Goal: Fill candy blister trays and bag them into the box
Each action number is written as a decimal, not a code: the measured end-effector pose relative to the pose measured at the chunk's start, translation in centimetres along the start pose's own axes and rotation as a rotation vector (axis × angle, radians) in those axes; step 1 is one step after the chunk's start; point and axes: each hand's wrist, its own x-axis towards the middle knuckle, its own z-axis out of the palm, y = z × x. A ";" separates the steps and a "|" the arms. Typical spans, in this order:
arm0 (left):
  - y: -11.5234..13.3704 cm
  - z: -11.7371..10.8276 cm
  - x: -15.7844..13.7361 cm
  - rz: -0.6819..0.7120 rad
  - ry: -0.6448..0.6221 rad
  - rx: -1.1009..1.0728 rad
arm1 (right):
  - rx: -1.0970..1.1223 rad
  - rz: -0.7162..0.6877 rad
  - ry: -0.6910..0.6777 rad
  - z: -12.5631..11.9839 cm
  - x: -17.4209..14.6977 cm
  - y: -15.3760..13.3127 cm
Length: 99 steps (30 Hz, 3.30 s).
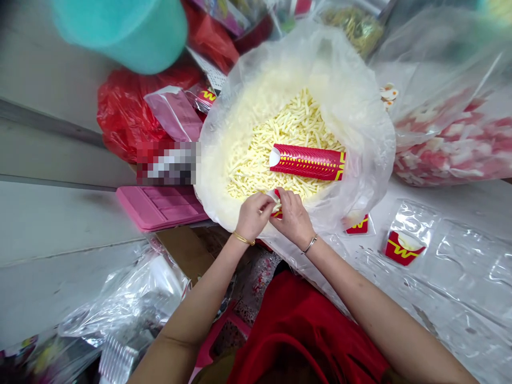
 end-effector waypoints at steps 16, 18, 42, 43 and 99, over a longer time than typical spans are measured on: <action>-4.2 -1.7 4.1 0.096 -0.111 0.645 | 0.008 0.017 0.005 -0.3 -1.4 2.9; -5.4 -1.4 4.8 0.101 -0.124 0.618 | 0.013 0.026 0.002 -0.4 -1.4 2.9; 0.6 -0.7 1.1 0.079 -0.038 0.095 | 0.002 0.003 0.076 0.3 0.1 1.3; 1.1 -0.5 1.0 0.106 -0.059 0.159 | 0.008 -0.010 0.080 0.4 0.0 1.5; 3.7 -1.7 1.0 0.054 -0.147 0.089 | 0.089 0.043 0.170 -0.9 -0.3 -0.2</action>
